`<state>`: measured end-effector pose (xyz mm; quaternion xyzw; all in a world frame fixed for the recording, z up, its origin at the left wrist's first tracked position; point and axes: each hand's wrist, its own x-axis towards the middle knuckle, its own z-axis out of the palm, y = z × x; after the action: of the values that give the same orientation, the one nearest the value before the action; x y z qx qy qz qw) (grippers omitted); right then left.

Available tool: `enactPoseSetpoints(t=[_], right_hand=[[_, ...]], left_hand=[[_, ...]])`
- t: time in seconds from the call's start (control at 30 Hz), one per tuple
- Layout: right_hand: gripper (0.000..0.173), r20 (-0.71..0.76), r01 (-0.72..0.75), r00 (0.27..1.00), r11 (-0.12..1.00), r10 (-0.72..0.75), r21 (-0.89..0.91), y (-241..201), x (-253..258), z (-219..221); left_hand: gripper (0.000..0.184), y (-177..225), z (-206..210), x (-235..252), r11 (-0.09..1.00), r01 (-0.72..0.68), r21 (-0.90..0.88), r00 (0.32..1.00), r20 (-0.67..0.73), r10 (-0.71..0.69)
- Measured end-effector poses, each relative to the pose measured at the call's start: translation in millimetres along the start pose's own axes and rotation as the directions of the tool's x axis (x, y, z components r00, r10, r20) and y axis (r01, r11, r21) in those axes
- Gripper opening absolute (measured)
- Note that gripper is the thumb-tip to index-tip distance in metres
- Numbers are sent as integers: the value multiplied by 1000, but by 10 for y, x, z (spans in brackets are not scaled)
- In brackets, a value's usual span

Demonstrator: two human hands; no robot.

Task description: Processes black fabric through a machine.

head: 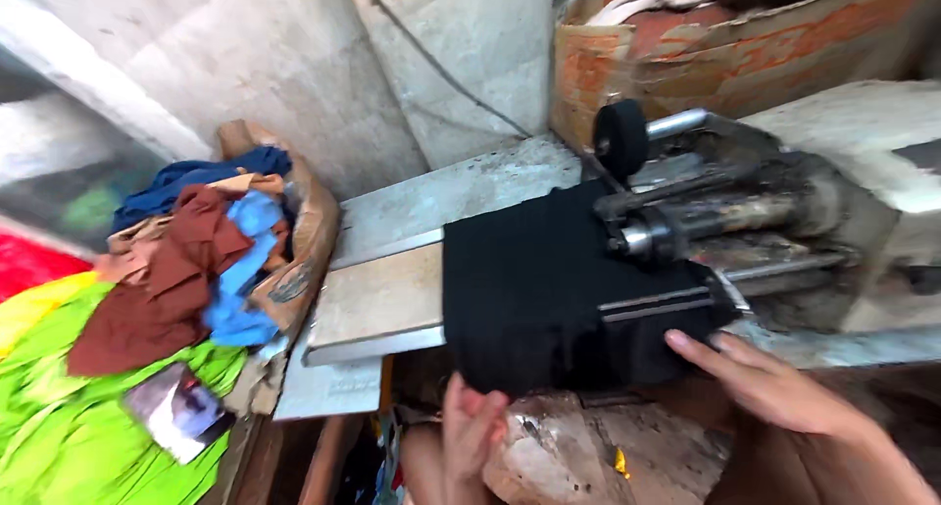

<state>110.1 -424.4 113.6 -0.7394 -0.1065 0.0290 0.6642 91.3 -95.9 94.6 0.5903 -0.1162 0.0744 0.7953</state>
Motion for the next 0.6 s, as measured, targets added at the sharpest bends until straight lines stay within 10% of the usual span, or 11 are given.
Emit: enactPoseSetpoints(t=[0.6], right_hand=[[48, 116, -71, 990, 995, 78, -68, -106, 19, -59]], left_hand=[[41, -19, -28, -6, 997, 15, 80, 1000, -27, -13]])
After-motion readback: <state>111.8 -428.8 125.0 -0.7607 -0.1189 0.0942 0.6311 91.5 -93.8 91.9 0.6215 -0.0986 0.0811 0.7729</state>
